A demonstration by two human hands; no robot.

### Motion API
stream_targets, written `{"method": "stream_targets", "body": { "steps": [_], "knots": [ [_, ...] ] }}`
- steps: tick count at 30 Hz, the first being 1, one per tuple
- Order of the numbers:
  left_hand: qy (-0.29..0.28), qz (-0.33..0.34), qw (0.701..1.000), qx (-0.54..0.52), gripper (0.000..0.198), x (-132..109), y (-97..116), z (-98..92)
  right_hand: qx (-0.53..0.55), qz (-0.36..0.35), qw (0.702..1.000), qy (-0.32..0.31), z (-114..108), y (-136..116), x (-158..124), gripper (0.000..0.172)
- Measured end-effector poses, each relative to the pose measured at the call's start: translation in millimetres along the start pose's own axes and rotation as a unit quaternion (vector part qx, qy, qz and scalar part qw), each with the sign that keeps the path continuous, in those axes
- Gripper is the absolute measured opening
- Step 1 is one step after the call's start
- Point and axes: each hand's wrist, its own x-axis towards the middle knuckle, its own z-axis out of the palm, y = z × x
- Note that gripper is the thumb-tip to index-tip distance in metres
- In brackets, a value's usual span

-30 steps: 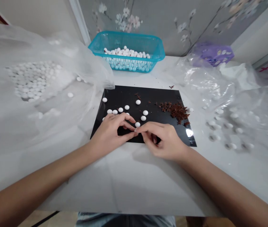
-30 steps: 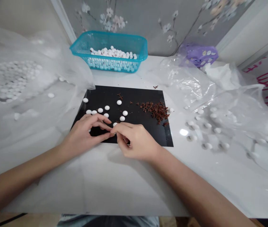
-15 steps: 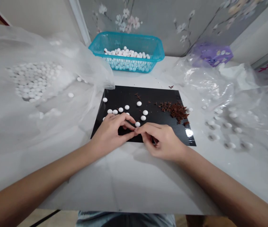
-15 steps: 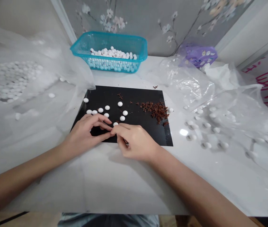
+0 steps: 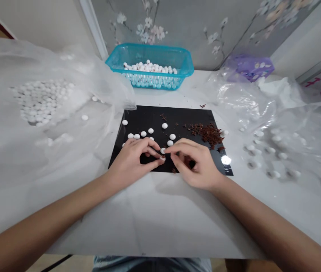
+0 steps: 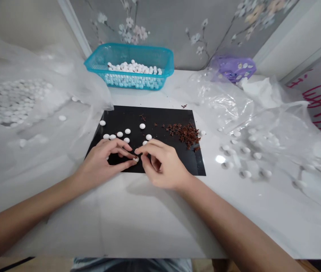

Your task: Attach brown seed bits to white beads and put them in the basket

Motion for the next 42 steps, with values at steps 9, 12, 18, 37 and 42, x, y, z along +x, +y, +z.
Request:
{"method": "stream_targets", "body": {
  "steps": [9,12,18,37,42],
  "knots": [
    [0.009,0.001,1.0,0.017,0.022,-1,-1,1.4,-0.031,0.017,0.993,-0.109,2,-5,3,0.02],
    [0.013,0.015,0.999,0.025,0.023,-1,-2,1.6,-0.052,0.03,0.988,-0.144,-2,-5,4,0.019],
    [0.043,0.048,0.995,0.078,0.018,-3,-2,0.0,-0.119,0.027,0.992,0.033,-26,11,12,0.013],
    [0.087,0.086,0.971,0.207,0.018,4,-17,-35.1,-0.281,0.084,0.956,-0.026,-25,16,12,0.033],
    [0.087,0.093,0.957,0.262,0.016,5,-20,-39.6,-0.306,0.036,0.951,-0.041,-23,23,11,0.031]
  ]
}}
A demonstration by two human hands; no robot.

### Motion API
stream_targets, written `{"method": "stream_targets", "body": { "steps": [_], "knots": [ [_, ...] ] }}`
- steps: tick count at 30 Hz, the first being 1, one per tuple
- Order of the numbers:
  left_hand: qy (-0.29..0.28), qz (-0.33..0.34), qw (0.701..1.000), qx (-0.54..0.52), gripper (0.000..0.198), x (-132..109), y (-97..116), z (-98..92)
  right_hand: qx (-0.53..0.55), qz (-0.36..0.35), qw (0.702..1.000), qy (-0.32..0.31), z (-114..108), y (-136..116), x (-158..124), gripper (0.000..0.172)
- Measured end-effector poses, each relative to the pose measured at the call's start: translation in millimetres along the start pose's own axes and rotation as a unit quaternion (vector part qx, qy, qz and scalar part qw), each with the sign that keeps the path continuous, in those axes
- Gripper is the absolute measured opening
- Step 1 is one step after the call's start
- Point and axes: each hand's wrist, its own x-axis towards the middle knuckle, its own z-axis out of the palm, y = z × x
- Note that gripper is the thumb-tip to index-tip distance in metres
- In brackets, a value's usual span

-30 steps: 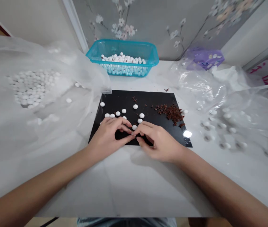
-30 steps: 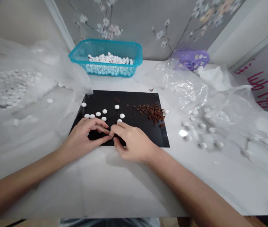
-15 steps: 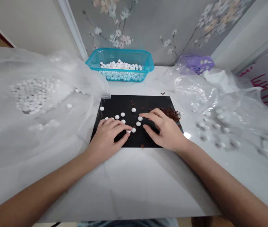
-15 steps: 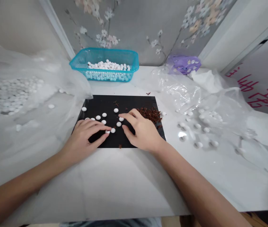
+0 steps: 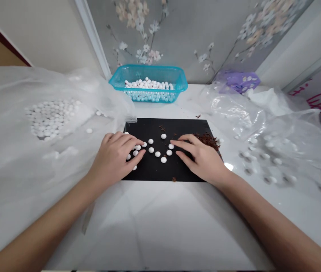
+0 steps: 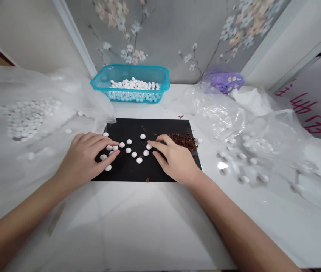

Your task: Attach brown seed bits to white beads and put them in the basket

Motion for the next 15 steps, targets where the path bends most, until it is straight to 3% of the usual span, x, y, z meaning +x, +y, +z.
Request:
{"method": "stream_targets", "body": {
  "steps": [8,12,15],
  "knots": [
    [0.039,0.07,0.997,-0.022,0.015,-6,20,9.7,0.072,0.016,0.993,0.089,5,-13,0,0.011],
    [0.102,0.082,0.987,-0.095,0.027,-11,29,17.5,0.22,0.005,0.974,0.053,2,-27,-4,0.01],
    [0.118,0.069,0.977,-0.162,0.022,-13,33,23.5,0.29,-0.014,0.956,0.047,3,-37,-9,0.009]
  ]
}}
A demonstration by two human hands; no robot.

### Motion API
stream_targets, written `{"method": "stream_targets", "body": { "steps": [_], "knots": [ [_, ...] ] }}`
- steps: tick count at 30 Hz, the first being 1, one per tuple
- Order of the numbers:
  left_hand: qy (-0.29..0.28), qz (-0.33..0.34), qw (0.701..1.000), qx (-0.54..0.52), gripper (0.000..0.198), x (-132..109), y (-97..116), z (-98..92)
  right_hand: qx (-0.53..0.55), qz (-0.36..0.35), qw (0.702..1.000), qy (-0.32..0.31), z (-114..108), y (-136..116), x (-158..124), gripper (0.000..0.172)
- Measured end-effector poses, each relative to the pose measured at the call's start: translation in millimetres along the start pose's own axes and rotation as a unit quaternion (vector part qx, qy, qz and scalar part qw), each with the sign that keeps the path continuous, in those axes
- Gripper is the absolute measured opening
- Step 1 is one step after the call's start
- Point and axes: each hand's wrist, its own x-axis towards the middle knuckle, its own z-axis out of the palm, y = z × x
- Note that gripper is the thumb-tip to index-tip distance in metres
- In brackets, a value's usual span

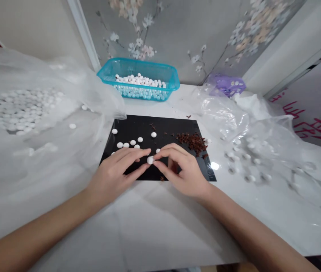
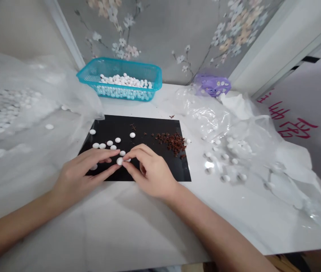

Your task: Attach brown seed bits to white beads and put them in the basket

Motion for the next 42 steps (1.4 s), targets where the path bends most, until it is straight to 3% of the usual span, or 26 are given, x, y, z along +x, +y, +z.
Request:
{"method": "stream_targets", "body": {
  "steps": [5,8,11,13,16,22,25,30,33,37,42],
  "knots": [
    [-0.009,-0.039,0.997,-0.059,0.011,-2,2,2.7,-0.021,-0.014,1.0,-0.003,-2,-2,0,0.01],
    [-0.05,-0.112,0.988,-0.092,0.013,-1,4,-1.5,-0.134,0.035,0.99,0.026,-15,6,7,0.015],
    [-0.08,-0.201,0.962,-0.167,0.02,2,6,-6.2,-0.318,0.156,0.931,0.094,-31,20,14,0.024],
    [-0.077,-0.249,0.936,-0.237,0.027,3,7,-8.1,-0.389,0.223,0.889,0.095,-38,27,16,0.029],
    [-0.072,-0.296,0.896,-0.324,0.025,5,10,-9.9,-0.407,0.263,0.872,0.065,-43,33,16,0.023],
    [-0.074,-0.347,0.849,-0.391,0.019,6,17,-14.0,-0.379,0.239,0.892,0.068,-40,33,15,0.016],
    [-0.1,-0.347,0.832,-0.42,0.032,4,18,-15.0,-0.362,0.224,0.901,0.087,-39,32,15,0.014],
    [-0.138,-0.335,0.844,-0.394,0.04,2,19,-13.6,-0.285,0.224,0.925,0.111,-36,32,16,0.016],
    [-0.158,-0.341,0.833,-0.407,0.028,3,20,-11.1,-0.206,0.22,0.945,0.127,-32,29,15,0.015],
    [-0.173,-0.335,0.818,-0.434,0.027,3,21,-8.1,-0.064,0.231,0.961,0.135,-24,18,12,0.016],
    [-0.15,-0.312,0.857,-0.382,0.02,3,21,-6.9,0.075,0.204,0.972,0.087,-15,4,9,0.02]
  ]
}}
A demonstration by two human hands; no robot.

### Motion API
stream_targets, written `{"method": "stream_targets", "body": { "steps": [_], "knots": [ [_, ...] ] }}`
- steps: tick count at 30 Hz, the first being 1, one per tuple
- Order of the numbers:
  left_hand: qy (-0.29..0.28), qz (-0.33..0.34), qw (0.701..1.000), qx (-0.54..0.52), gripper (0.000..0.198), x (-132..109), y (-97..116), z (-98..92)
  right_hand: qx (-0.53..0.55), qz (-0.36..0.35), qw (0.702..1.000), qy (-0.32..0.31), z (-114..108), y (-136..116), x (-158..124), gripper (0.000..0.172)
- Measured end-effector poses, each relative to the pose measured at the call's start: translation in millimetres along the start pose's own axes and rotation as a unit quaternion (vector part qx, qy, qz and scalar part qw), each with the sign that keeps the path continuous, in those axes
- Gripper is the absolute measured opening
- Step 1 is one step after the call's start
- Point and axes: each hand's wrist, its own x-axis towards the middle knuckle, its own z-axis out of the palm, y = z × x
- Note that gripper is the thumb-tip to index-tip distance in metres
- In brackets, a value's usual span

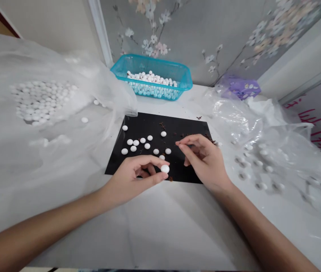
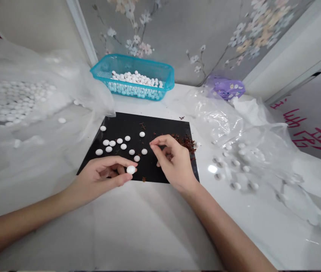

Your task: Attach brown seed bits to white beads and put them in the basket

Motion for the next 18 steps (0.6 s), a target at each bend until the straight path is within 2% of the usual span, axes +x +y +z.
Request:
{"method": "stream_targets", "body": {
  "steps": [6,12,18],
  "knots": [
    [0.012,0.108,0.987,0.116,0.02,-3,-10,2.4,0.113,0.041,0.991,-0.056,6,-3,-4,0.025],
    [0.1,0.111,0.983,0.109,0.028,0,-16,5.4,0.154,0.073,0.98,-0.099,7,-5,-7,0.024],
    [0.125,0.095,0.982,0.103,0.027,3,-14,4.2,0.174,0.116,0.964,-0.162,10,-12,-10,0.024]
  ]
}}
